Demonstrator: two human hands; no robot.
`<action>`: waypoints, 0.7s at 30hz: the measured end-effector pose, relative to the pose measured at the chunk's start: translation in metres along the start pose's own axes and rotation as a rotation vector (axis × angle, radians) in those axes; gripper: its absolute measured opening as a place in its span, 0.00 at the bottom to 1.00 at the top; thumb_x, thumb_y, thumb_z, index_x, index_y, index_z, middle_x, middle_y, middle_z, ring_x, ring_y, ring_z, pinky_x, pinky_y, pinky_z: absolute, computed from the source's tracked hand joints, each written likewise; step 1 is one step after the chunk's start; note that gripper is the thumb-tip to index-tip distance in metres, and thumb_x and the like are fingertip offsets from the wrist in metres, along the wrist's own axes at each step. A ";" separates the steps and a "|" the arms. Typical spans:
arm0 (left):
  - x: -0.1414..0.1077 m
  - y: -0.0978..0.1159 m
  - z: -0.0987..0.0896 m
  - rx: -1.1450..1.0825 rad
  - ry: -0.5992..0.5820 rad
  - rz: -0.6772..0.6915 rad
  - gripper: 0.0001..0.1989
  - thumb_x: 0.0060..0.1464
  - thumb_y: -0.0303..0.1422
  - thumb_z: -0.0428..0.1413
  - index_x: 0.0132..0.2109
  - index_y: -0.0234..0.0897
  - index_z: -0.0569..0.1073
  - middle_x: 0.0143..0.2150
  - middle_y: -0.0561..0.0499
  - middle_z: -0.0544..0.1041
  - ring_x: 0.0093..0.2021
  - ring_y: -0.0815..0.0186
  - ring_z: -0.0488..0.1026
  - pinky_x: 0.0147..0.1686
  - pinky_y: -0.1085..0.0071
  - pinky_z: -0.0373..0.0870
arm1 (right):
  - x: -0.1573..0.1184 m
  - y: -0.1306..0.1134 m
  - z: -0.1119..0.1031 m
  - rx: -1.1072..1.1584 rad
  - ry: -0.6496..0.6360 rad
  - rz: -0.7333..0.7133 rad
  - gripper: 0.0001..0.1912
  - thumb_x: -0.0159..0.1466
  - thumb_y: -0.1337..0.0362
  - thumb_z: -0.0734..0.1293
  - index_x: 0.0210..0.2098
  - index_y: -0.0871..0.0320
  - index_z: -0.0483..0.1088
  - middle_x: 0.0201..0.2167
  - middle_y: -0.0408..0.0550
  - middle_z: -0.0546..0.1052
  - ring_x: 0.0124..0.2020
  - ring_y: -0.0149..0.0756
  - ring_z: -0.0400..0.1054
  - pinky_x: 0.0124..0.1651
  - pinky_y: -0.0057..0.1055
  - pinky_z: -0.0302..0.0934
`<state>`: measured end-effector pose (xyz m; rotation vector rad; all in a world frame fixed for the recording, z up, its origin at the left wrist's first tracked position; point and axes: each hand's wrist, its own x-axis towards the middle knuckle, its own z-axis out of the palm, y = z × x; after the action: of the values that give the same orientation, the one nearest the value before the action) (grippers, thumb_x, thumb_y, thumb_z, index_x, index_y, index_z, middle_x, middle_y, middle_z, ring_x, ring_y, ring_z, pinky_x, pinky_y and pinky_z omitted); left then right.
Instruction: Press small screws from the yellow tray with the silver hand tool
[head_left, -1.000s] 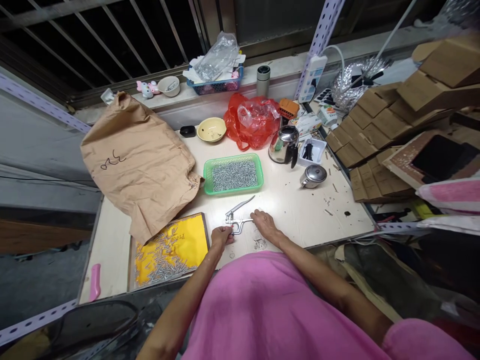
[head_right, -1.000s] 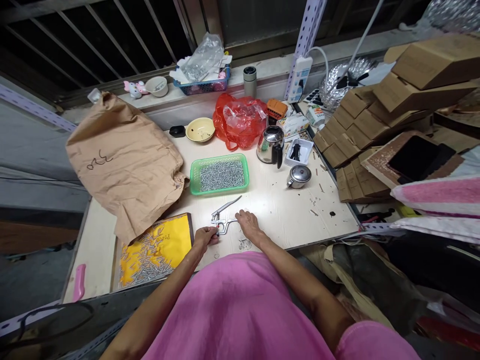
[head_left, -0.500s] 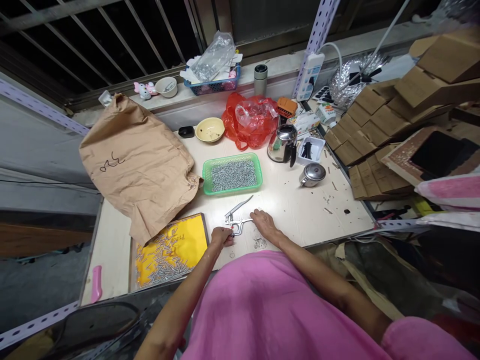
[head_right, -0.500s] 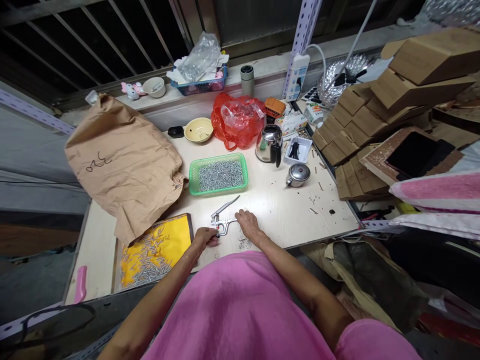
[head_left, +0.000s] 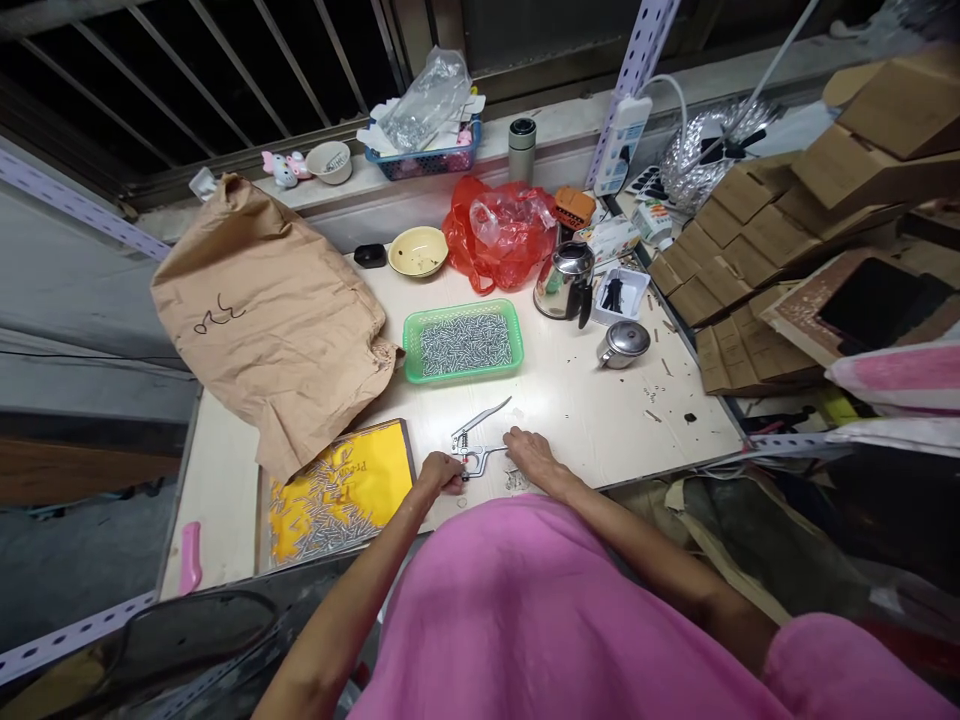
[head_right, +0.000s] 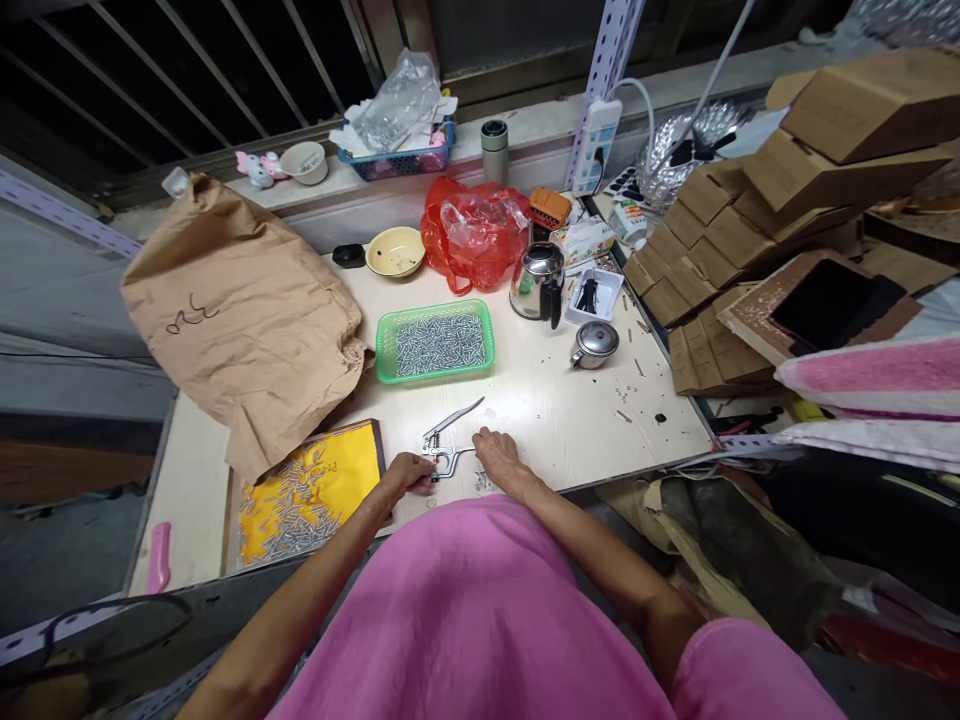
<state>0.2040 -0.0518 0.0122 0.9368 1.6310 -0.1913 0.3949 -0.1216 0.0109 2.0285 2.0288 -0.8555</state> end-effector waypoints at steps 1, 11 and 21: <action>0.000 -0.002 0.001 0.018 -0.013 0.006 0.11 0.44 0.28 0.62 0.20 0.34 0.69 0.13 0.54 0.69 0.14 0.70 0.67 0.21 0.75 0.69 | -0.002 0.000 0.001 0.006 -0.014 0.006 0.09 0.67 0.69 0.60 0.45 0.59 0.69 0.43 0.53 0.72 0.41 0.37 0.69 0.39 0.30 0.58; 0.001 -0.013 0.010 0.084 -0.033 0.033 0.12 0.44 0.27 0.61 0.20 0.35 0.66 0.12 0.52 0.69 0.15 0.65 0.71 0.23 0.72 0.71 | 0.027 0.003 -0.021 -0.064 0.198 -0.066 0.25 0.66 0.73 0.57 0.61 0.52 0.56 0.56 0.54 0.63 0.48 0.42 0.61 0.41 0.33 0.58; -0.003 -0.020 0.023 0.171 0.008 0.024 0.10 0.42 0.24 0.59 0.20 0.35 0.67 0.11 0.53 0.69 0.14 0.66 0.69 0.20 0.75 0.69 | 0.057 0.012 -0.021 -0.223 0.189 -0.283 0.14 0.64 0.78 0.56 0.42 0.58 0.69 0.42 0.53 0.72 0.48 0.43 0.58 0.46 0.36 0.52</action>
<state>0.2081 -0.0797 0.0010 1.0879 1.6282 -0.3147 0.4076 -0.0632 -0.0028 1.7897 2.4311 -0.4622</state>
